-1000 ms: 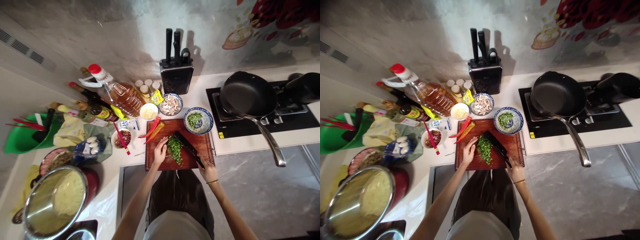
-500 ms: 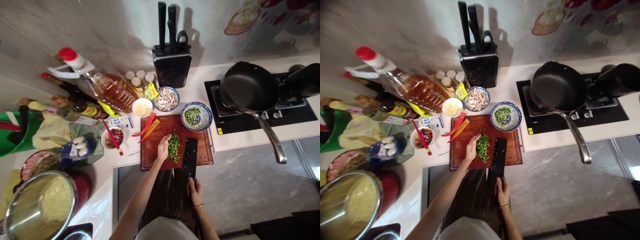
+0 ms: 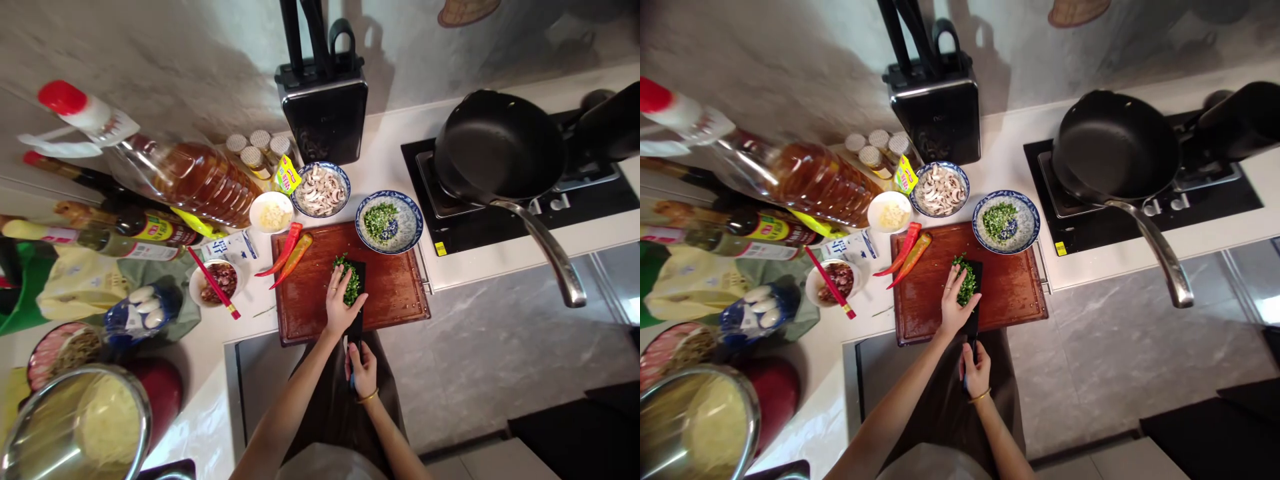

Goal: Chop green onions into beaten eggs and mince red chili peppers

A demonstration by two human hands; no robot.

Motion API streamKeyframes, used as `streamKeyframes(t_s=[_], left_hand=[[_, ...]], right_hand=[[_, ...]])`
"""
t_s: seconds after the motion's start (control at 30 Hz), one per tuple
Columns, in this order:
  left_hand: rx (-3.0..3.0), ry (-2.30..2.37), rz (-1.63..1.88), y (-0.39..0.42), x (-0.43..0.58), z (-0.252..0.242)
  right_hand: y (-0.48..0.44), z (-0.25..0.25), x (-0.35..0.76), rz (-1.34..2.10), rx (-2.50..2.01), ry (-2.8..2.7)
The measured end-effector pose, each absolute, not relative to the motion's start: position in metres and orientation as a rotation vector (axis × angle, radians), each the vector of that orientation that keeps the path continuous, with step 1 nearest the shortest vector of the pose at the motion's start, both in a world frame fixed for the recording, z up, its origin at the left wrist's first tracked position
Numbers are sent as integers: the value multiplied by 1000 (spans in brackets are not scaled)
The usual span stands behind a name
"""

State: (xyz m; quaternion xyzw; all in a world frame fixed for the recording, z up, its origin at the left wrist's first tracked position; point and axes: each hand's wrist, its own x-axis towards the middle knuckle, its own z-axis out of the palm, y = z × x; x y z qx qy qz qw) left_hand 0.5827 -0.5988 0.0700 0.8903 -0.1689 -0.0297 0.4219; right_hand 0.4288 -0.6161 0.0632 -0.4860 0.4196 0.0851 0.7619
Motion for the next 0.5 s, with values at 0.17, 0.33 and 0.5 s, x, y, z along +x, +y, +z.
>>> streamKeyframes(t_s=[0.17, 0.33, 0.5], left_hand=[[2241, -492, 96, -628, 597, 104], [2177, -597, 162, -691, 643, 125], [2192, -669, 104, -753, 700, 105]], right_hand=[[-650, 99, 439, 113, -1163, 839], [-705, 132, 486, -27, -1282, 803], [-764, 148, 528, -25, -1325, 882]])
